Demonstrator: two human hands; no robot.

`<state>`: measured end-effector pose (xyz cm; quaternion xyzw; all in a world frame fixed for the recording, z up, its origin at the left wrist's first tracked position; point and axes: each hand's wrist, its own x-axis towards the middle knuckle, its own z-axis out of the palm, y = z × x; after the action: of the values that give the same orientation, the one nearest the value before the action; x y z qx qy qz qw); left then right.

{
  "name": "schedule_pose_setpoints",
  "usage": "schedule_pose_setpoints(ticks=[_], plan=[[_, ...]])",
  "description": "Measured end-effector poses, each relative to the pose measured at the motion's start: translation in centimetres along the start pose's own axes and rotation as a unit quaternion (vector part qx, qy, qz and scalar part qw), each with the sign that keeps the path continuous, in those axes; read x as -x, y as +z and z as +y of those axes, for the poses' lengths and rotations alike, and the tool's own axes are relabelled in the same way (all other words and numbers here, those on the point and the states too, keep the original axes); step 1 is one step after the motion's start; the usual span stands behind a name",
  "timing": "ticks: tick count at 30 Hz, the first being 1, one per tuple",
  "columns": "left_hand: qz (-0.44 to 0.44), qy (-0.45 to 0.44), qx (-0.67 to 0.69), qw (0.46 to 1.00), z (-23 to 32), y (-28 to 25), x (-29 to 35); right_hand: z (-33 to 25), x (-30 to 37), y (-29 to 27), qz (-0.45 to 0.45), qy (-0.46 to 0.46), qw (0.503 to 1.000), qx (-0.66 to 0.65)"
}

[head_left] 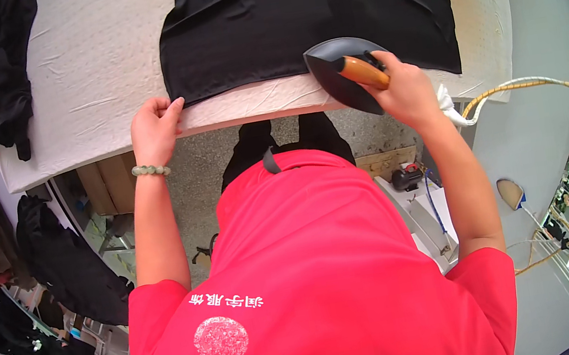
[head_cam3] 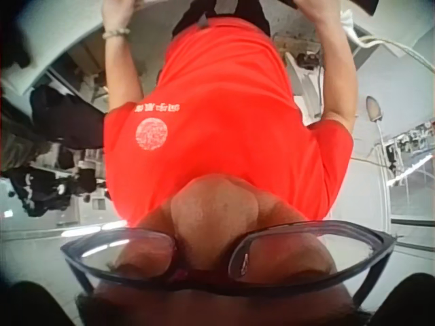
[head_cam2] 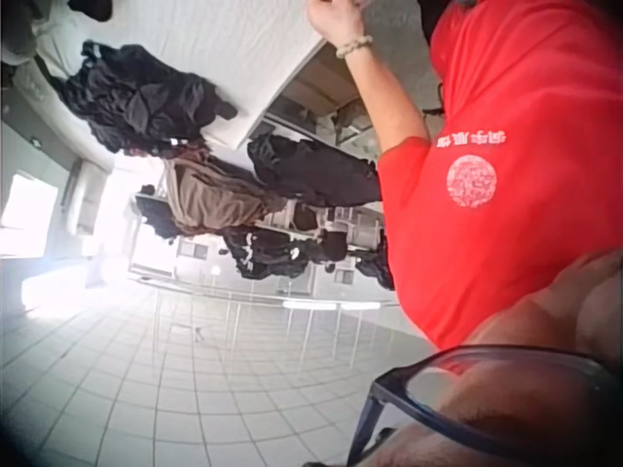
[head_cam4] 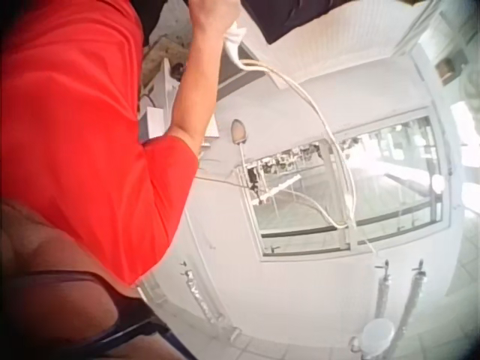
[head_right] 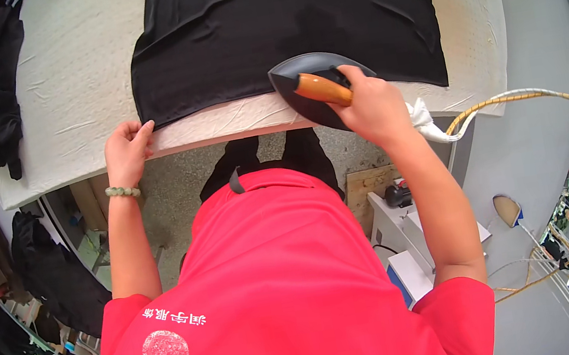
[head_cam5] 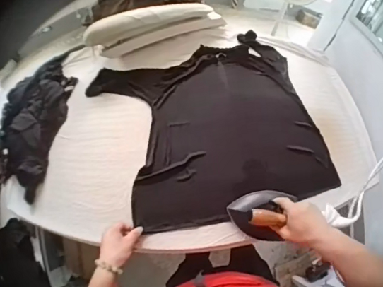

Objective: Ironing a black garment on a flat pressing table using an industrial iron.

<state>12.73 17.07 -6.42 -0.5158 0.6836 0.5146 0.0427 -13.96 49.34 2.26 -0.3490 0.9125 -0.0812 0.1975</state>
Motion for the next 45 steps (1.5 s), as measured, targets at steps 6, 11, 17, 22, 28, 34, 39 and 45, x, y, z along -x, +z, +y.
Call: schedule_pose_setpoints(ticks=[6, 11, 17, 22, 28, 34, 39, 45], plan=[[-0.009, 0.01, -0.036, 0.999, -0.2, -0.5, 0.4, -7.1, -1.8, 2.7, -0.053, -0.028, 0.998, 0.01], [0.069, 0.107, -0.195, 0.973, -0.2, -0.4, 0.9, -13.5, -3.1, 3.5, -0.112, -0.071, 0.991, 0.01], [0.054, 0.097, -0.121, 0.986, -1.1, -1.3, 0.8, -18.8, -3.9, 4.0, -0.17, -0.127, 0.977, -0.014], [0.037, 0.091, -0.026, 0.995, -1.6, -1.4, 0.1, -20.3, -3.9, 5.2, -0.18, -0.118, 0.977, -0.009], [0.057, 0.087, -0.145, 0.984, -0.9, -1.1, -0.1, -16.8, -3.0, 5.5, -0.132, -0.101, 0.984, 0.068], [0.059, 0.096, -0.166, 0.98, -0.3, -1.4, 0.0, -9.2, -1.7, 2.3, -0.176, 0.019, 0.976, 0.123], [0.046, 0.075, -0.188, 0.978, -0.2, -1.3, -0.3, -3.4, -0.1, 0.6, -0.131, 0.096, 0.98, 0.117], [0.065, 0.079, -0.228, 0.968, 0.6, -1.0, 0.2, -1.6, 0.7, 0.0, -0.12, 0.145, 0.979, 0.079]])
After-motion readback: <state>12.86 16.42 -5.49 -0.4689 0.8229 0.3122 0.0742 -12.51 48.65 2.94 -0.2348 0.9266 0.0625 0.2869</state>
